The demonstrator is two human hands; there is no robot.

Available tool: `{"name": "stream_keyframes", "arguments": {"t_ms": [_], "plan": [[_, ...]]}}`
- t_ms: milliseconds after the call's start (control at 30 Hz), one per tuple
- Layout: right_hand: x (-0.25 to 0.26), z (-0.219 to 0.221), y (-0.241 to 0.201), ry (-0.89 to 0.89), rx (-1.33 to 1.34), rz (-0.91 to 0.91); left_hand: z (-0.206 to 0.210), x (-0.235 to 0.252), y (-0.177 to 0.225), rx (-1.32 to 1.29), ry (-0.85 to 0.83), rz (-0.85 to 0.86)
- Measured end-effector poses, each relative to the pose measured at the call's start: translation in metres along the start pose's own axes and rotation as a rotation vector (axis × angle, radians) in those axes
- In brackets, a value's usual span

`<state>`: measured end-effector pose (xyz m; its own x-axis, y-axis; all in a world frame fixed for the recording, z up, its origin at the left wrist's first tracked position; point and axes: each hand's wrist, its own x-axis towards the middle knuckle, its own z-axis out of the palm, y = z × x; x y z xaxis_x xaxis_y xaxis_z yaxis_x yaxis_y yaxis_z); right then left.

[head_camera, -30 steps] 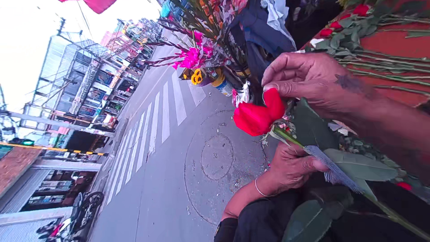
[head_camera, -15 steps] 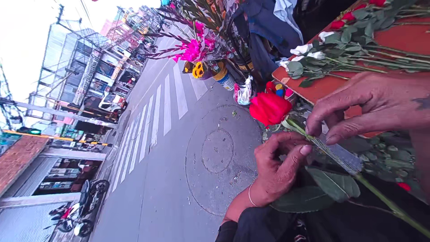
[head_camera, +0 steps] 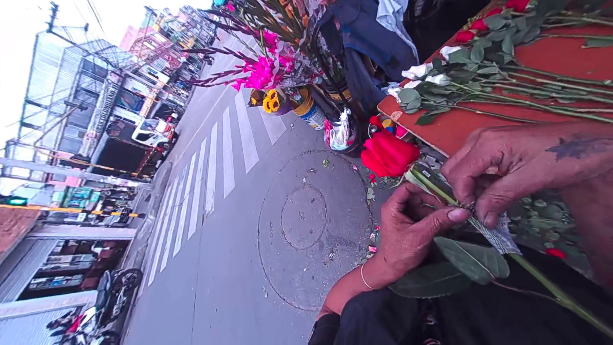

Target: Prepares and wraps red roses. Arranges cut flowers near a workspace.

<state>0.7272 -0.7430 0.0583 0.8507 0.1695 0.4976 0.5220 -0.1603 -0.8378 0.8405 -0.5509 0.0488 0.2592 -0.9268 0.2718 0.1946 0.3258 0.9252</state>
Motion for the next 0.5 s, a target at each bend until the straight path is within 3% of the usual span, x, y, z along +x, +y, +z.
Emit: {"name": "stream_keyframes", "arguments": {"t_ms": [100,200,400,500], "plan": [[0.011,-0.002,0.007,0.051,0.007,-0.172,-0.001,0.001,-0.001,-0.078,0.003,0.018],[0.018,-0.004,0.015,0.108,0.047,-0.235,-0.004,0.001,-0.001,-0.023,0.024,0.102],[0.007,0.012,0.025,-0.082,0.604,-0.014,-0.017,0.001,-0.015,0.224,0.137,0.408],[0.01,0.014,0.031,-0.111,0.465,0.038,-0.021,-0.003,-0.02,0.361,0.224,0.575]]}}
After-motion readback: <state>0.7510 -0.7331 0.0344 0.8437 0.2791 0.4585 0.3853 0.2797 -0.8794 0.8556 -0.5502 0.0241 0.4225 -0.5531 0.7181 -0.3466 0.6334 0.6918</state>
